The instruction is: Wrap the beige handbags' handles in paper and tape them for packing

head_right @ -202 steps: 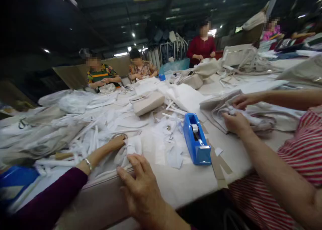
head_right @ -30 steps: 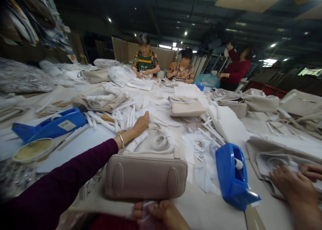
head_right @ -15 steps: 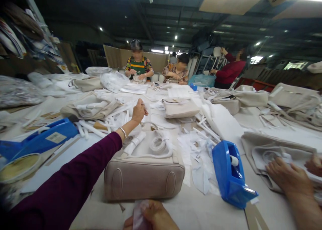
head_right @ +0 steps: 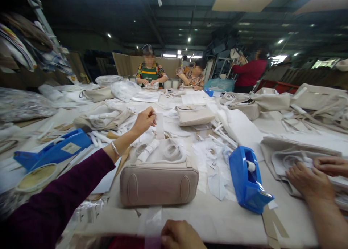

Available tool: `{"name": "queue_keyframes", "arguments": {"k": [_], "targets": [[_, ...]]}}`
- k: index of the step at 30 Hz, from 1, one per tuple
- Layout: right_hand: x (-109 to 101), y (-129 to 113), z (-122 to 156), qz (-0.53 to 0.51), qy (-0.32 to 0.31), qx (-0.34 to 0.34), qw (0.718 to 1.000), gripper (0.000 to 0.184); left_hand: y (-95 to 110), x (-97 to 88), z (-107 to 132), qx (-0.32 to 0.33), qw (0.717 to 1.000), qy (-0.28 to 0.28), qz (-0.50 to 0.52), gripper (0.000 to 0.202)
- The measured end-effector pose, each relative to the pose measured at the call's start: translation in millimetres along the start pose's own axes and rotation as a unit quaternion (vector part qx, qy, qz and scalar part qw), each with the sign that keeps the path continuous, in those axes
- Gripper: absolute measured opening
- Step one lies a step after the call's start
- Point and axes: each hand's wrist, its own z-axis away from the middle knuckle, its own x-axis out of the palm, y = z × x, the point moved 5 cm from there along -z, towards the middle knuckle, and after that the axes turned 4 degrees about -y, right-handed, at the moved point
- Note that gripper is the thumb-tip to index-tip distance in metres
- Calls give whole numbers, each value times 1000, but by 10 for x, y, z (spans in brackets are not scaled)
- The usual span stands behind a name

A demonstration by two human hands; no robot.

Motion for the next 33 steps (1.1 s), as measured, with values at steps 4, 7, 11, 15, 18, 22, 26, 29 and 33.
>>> {"name": "queue_keyframes", "arguments": {"k": [4,7,11,15,18,22,26,29,33], "targets": [[-555,-454,305,30,214,-122,969,25,-179,-446,228,-101,987,94,-88,18],[-1061,-706,487,95,421,-227,873,26,-167,-707,623,-81,971,142,-173,30],[-1397,-611,237,52,368,-232,899,58,-231,-646,1420,-117,988,36,-89,40],[-1418,-458,-23,33,294,-186,937,72,-305,-367,2055,-158,980,-108,61,63],[-1414,-475,-65,57,315,-167,933,83,-305,-245,2217,-156,974,-153,64,82],[-1427,-533,-104,98,321,-136,932,81,-291,-212,2217,-156,980,-105,64,85],[-1472,-571,-131,95,298,-122,942,77,-297,-209,2226,-146,985,-62,66,75],[-1495,-595,-134,50,275,-102,955,81,-238,-213,2191,-118,991,-58,13,67],[-1462,-668,-119,26,273,-124,954,72,133,-132,1958,-20,993,-60,-102,43]]}}
